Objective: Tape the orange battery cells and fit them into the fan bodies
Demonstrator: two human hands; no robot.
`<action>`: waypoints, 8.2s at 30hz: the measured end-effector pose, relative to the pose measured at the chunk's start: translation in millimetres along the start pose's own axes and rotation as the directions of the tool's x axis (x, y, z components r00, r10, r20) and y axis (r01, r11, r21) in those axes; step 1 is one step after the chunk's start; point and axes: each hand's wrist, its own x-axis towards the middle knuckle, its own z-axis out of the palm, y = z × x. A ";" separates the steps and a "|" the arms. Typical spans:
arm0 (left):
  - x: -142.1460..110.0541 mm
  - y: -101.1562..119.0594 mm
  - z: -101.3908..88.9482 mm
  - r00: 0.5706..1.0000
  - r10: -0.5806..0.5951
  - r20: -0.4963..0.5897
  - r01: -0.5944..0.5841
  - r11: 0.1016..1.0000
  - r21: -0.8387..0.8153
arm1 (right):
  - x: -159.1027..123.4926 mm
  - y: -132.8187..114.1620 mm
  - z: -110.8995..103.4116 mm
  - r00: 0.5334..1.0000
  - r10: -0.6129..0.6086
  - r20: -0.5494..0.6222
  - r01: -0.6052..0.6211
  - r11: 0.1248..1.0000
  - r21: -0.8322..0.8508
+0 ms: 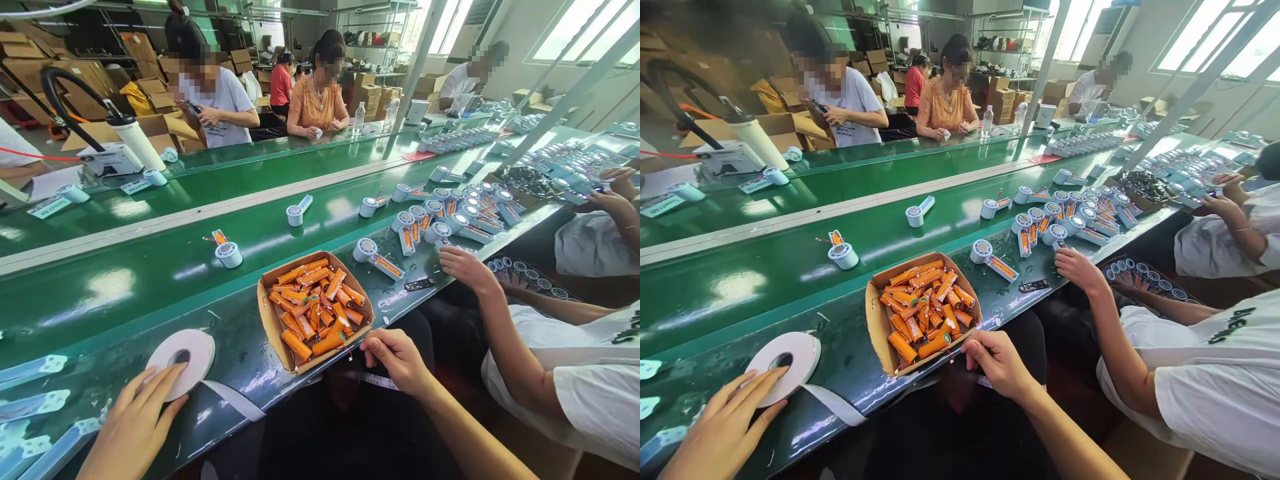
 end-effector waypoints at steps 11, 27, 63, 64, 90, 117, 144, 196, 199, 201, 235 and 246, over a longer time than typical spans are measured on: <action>81.5 147.9 -44.8 0.896 0.170 -0.410 -0.287 0.926 -0.244 | 24.9 -54.1 80.1 0.797 0.013 0.603 0.004 1.000 -0.026; 80.8 169.6 -21.6 0.953 0.062 -0.297 -0.186 0.894 -0.407 | 116.6 -23.4 16.7 0.966 0.164 -0.198 -0.257 0.552 -0.793; 93.1 199.0 -45.4 0.864 0.466 -0.189 -0.482 0.875 -0.047 | 51.2 -56.4 24.3 0.961 0.127 0.244 -0.212 0.908 0.361; 93.7 197.2 -46.4 0.860 0.476 -0.183 -0.491 0.870 -0.046 | 51.3 -55.2 23.7 0.955 0.139 0.263 -0.226 0.914 0.338; 43.4 161.6 -31.9 0.941 0.270 -0.205 -0.317 0.914 -0.254 | 53.2 -42.2 -33.4 0.749 0.109 -0.654 0.255 0.863 0.436; 477.3 286.8 116.7 0.902 0.100 0.419 -0.047 0.990 -0.135 | -56.4 117.1 -77.7 0.673 0.610 -0.419 -0.198 0.694 0.693; 409.0 172.2 33.8 0.912 0.278 0.302 -0.179 0.932 -0.315 | -44.7 90.0 -90.7 0.692 0.599 -0.402 -0.206 0.697 0.686; 359.7 133.1 71.2 0.902 0.085 0.423 0.051 0.952 -0.301 | 304.6 12.4 51.5 0.784 0.316 0.535 0.423 0.360 -0.832; 361.3 136.2 71.2 0.902 0.092 0.421 0.045 0.951 -0.306 | 305.9 12.1 49.5 0.774 0.322 0.546 0.436 0.355 -0.827; 362.2 138.5 70.9 0.902 0.093 0.422 0.045 0.951 -0.306 | 306.2 11.2 48.6 0.767 0.327 0.552 0.441 0.356 -0.824; 327.6 123.9 13.1 0.913 -0.149 0.380 0.204 0.973 -0.109 | 173.0 -45.5 -43.2 0.959 0.038 0.282 0.204 0.601 -0.773; 112.3 50.1 -20.8 0.899 -0.012 0.437 0.028 0.999 -0.029 | -24.2 -3.2 -55.2 0.975 0.151 0.163 -0.112 0.967 -0.227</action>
